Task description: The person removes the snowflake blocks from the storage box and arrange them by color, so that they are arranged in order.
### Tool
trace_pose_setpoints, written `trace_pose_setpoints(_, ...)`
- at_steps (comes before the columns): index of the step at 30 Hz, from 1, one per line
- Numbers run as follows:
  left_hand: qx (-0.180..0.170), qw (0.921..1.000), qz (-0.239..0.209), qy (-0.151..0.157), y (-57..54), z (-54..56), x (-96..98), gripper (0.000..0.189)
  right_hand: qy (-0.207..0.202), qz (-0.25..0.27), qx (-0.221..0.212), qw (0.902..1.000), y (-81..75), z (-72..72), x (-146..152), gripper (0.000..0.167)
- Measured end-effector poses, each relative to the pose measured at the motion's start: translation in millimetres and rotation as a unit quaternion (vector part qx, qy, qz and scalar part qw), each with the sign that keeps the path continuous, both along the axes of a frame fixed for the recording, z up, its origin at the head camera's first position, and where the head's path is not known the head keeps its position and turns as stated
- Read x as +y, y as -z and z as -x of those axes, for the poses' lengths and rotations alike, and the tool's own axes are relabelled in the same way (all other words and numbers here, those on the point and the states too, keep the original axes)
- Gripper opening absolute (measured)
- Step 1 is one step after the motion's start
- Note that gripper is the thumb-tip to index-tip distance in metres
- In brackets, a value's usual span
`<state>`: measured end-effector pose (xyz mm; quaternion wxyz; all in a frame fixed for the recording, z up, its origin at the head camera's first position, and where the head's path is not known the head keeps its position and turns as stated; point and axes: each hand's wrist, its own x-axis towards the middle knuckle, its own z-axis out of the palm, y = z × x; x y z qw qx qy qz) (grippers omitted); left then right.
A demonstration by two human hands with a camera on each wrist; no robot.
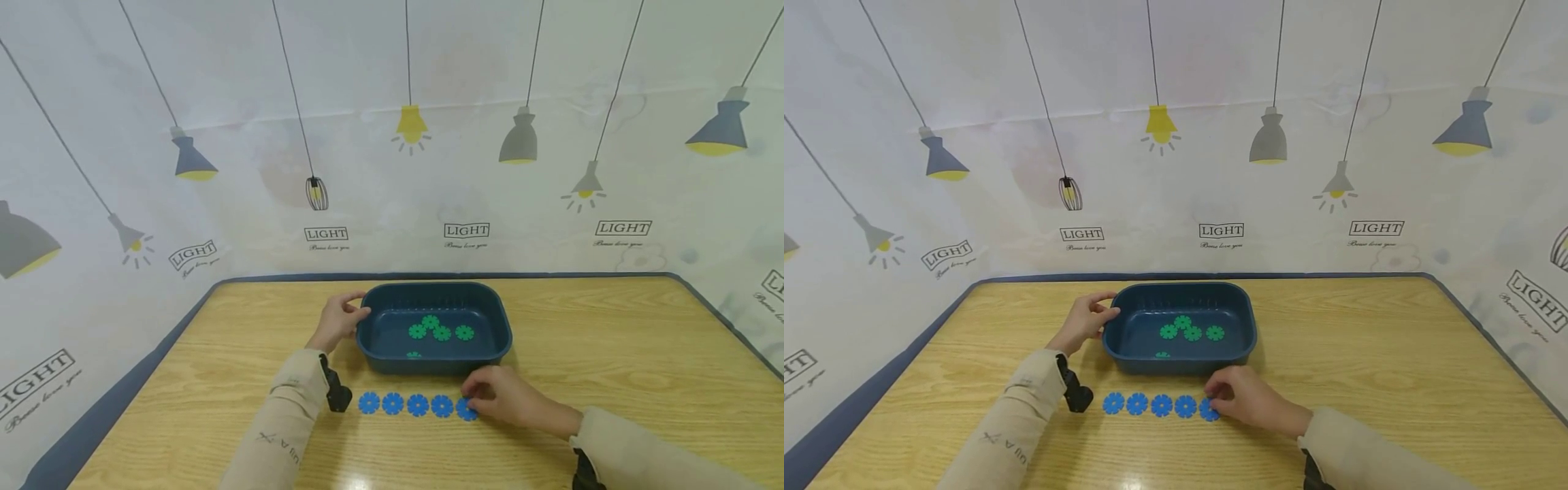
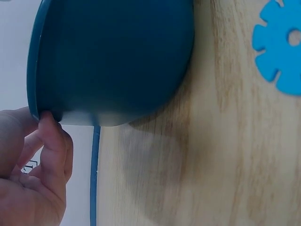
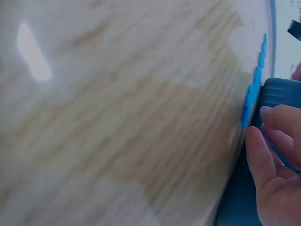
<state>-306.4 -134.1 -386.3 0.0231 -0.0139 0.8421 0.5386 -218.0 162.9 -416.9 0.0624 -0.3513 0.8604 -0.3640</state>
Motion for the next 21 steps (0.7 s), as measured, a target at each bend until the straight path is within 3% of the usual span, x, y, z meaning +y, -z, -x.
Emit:
trace_pose_setpoints(10, 0.008, 1.0, -0.002, 0.006, -0.6, -1.7, -0.6, 0.039, -0.051, 0.073, -0.066, 0.9938, -24.5, -11.2, 2.6, 0.018)
trace_pose_setpoints(15, 0.004, 0.9999, -0.011, 0.005, -0.3, -1.8, -0.6, 0.039, -0.038, 0.1, -0.016, 0.9942, -42.2, -5.7, -1.4, 0.015)
trace_pose_setpoints(18, 0.001, 0.9999, -0.014, 0.003, 0.7, -0.8, -0.4, 0.039, -0.017, 0.093, 0.029, 0.9951, -50.4, 4.6, -1.2, 0.013)
trace_pose_setpoints(21, 0.0, 0.9999, -0.015, 0.0, 1.1, -0.2, 0.2, 0.039, 0.004, 0.097, 0.044, 0.9943, -55.3, 16.9, 1.1, 0.013)
